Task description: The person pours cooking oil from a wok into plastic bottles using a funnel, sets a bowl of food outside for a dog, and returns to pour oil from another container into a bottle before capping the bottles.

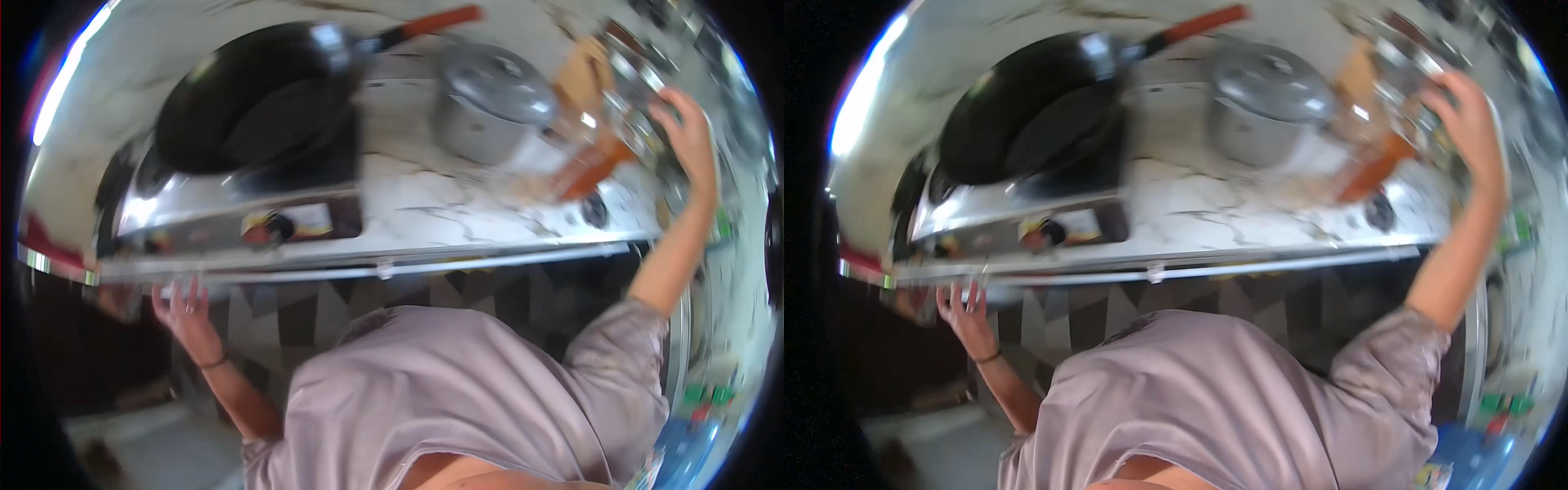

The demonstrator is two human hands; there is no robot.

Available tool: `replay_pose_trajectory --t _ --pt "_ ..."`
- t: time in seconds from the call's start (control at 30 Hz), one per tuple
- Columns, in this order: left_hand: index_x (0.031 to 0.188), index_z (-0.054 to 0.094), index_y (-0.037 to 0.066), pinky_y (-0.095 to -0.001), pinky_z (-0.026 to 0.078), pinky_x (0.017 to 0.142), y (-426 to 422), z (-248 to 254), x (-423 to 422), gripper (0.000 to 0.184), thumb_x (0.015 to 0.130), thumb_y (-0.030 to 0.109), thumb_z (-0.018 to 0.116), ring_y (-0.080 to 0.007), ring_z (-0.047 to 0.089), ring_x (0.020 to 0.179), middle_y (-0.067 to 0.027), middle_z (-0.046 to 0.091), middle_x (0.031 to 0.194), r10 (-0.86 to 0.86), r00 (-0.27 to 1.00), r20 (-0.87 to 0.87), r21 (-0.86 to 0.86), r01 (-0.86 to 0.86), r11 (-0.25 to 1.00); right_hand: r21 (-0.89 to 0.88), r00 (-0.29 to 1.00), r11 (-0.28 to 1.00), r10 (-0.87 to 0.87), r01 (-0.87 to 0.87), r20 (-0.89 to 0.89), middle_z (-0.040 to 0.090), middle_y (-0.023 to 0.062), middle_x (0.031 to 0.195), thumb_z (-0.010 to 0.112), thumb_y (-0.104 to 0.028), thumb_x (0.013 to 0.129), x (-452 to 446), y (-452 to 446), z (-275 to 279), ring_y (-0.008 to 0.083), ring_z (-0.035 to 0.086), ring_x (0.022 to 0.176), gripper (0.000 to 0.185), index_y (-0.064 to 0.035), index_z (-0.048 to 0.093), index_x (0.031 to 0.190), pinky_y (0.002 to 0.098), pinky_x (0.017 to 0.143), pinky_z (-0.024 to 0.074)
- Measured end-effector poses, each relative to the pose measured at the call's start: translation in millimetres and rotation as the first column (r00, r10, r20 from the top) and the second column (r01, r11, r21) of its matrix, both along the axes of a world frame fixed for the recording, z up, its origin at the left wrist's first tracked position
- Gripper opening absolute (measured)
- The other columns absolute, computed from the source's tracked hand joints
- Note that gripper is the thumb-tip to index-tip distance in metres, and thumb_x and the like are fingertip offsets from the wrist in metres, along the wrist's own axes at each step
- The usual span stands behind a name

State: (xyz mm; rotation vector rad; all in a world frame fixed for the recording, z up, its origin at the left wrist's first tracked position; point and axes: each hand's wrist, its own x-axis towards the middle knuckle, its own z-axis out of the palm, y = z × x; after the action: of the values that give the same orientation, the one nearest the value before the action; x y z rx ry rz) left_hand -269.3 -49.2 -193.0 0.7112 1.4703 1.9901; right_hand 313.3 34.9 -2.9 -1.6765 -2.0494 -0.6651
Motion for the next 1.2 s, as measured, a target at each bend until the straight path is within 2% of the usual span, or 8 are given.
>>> replay_pose_trajectory --t 0.1,0.17,0.3,0.37,0.43,0.6,1.13,1.2 --pt "0.126 0.018 0.015 -0.0338 0.039 0.079 -34 -7 -68 0.056 0.081 0.024 0.051 -0.0238 0.048 0.099 -0.0094 0.033 0.118 0.084 0.988 -0.129 -0.022 -0.088 0.996 0.014 0.992 0.995 -0.098 0.097 0.085 0.045 0.0137 0.116 0.058 -0.015 0.072 -9 -6 1 0.0248 0.042 0.108 0.047 -0.0037 0.044 0.115 0.0305 0.091 0.0296" --pt "0.125 0.023 0.016 -0.0318 0.039 0.078 -63 2 -117 0.051 0.082 0.028 0.049 -0.0196 0.047 0.097 -0.0085 0.035 0.116 0.218 0.968 -0.126 -0.032 -0.223 0.974 0.136 0.991 0.985 0.091 -0.104 0.102 0.045 0.0141 0.116 0.057 -0.018 0.075 -41 -2 0 0.0248 0.042 0.108 0.045 -0.0024 0.044 0.115 0.0305 0.091 0.0301" --pt "0.121 0.037 0.017 -0.0297 0.039 0.076 -138 4 -239 0.042 0.083 0.031 0.047 -0.0153 0.046 0.095 -0.0052 0.041 0.111 0.412 0.910 -0.051 -0.046 -0.415 0.909 0.073 0.972 0.976 -0.211 0.204 0.107 0.023 0.0167 0.129 0.060 -0.041 0.070 -180 -7 -8 0.0302 0.029 0.116 0.077 -0.0039 0.022 0.125 0.0411 0.100 0.0201" --pt "0.116 0.045 0.017 -0.0292 0.039 0.074 -169 4 -293 0.036 0.083 0.031 0.046 -0.0144 0.045 0.095 -0.0044 0.045 0.107 0.434 0.891 -0.131 -0.131 -0.449 0.884 0.304 0.927 0.879 0.374 -0.367 0.037 0.047 0.0131 0.115 0.053 -0.011 0.079 -259 12 -39 0.0211 0.044 0.107 0.037 -0.0017 0.045 0.113 0.0304 0.090 0.0311" --pt "0.115 0.047 0.017 -0.0277 0.038 0.074 -190 7 -331 0.034 0.083 0.029 0.046 -0.0122 0.045 0.091 -0.0028 0.047 0.102 0.459 0.873 -0.164 -0.172 -0.484 0.858 0.150 0.872 0.864 0.489 -0.481 -0.015 0.047 0.0115 0.115 0.056 -0.011 0.077 -360 -2 -54 0.0240 0.043 0.108 0.038 -0.0014 0.046 0.112 0.0321 0.091 0.0314" --pt "0.110 0.051 0.014 -0.0232 0.039 0.067 -218 -26 -429 0.033 0.078 0.020 0.054 -0.0034 0.043 0.074 0.0043 0.049 0.084 0.283 0.943 -0.176 -0.274 -0.323 0.906 -0.073 0.716 0.724 0.653 -0.686 -0.245 0.050 0.0103 0.111 0.057 -0.009 0.074 -519 -19 -83 0.0242 0.045 0.105 0.033 -0.0054 0.051 0.107 0.0319 0.087 0.0343" --pt "0.120 0.038 0.007 -0.0299 0.042 0.075 -76 -47 -756 0.058 0.071 0.027 0.062 -0.0220 0.048 0.096 -0.0185 0.045 0.111 -0.008 0.818 -0.576 -0.577 -0.400 0.712 -0.136 0.366 0.345 0.797 -0.929 -0.480 0.057 0.0138 0.084 0.052 0.000 0.069 -966 45 -146 0.0286 0.053 0.081 0.017 -0.0004 0.057 0.085 0.0347 0.074 0.0402" --pt "0.111 0.044 -0.001 -0.0313 0.045 0.070 -54 -62 -811 0.059 0.064 0.029 0.064 -0.0274 0.056 0.083 -0.0203 0.055 0.093 0.079 0.709 -0.701 -0.428 -0.506 0.749 -0.131 0.305 0.277 0.806 -0.952 -0.508 0.058 0.0133 0.082 0.052 -0.001 0.069 -1009 47 -142 0.0285 0.053 0.080 0.016 -0.0006 0.057 0.084 0.0350 0.073 0.0401"
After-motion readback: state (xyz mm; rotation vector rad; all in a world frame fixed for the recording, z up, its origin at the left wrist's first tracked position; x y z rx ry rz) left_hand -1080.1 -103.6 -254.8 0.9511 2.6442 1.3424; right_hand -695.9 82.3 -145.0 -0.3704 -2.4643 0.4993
